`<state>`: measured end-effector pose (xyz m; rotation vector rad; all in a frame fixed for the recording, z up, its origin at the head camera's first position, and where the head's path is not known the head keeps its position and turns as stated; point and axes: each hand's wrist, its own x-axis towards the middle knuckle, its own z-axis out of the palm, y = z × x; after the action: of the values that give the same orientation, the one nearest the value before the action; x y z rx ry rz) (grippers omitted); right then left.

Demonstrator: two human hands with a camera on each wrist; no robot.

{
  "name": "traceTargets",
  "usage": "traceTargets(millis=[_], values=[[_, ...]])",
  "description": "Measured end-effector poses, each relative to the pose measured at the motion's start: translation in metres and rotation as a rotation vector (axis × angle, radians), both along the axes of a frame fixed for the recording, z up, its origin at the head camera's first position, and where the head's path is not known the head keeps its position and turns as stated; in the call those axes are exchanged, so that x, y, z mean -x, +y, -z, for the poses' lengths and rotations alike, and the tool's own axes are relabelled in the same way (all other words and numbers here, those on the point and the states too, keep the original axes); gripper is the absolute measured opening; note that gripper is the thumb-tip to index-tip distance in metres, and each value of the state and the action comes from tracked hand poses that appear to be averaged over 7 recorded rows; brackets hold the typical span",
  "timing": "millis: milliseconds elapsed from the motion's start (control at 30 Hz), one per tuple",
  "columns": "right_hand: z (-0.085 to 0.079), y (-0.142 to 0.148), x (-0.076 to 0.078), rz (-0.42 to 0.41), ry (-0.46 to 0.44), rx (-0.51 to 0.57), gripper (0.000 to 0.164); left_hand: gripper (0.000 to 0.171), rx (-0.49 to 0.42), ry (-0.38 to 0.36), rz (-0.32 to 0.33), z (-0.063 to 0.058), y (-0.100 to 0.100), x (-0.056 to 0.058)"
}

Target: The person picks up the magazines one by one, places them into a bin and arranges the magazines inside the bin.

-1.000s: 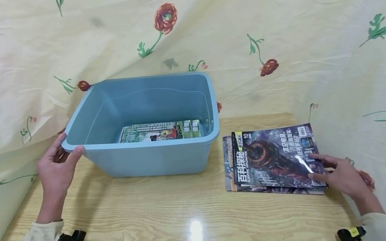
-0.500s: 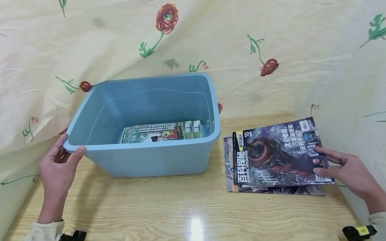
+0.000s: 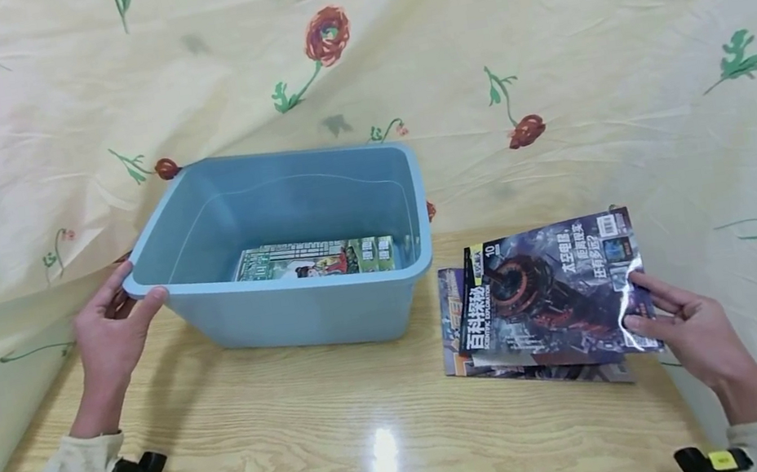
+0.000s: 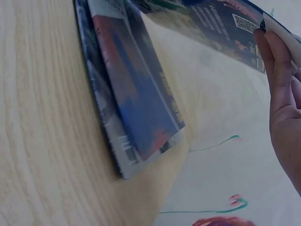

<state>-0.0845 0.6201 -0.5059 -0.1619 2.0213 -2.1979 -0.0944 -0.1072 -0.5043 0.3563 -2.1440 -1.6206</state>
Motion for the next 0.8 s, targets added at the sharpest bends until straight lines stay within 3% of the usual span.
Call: traceTargets(millis=[200,333,467,800], values=[[-0.013,-0.006,-0.006,0.004,-0.010,-0.098,0.068,0.066,0.001,0.017,-0.003,0.000,0.000,-0.001],[-0.019,-0.008,-0.006,0.034,-0.038,-0.099,0.068,0.066,0.002,0.018,0.000,-0.001,0.000,-0.001],[-0.021,-0.009,-0.004,0.069,-0.043,0.017,0.066,0.067,0.004,0.013,-0.001,-0.001,0.000,-0.001],[-0.025,-0.012,0.004,0.075,0.041,0.394,0.064,0.067,-0.004,0.015,0.006,0.000,0.000,-0.002]])
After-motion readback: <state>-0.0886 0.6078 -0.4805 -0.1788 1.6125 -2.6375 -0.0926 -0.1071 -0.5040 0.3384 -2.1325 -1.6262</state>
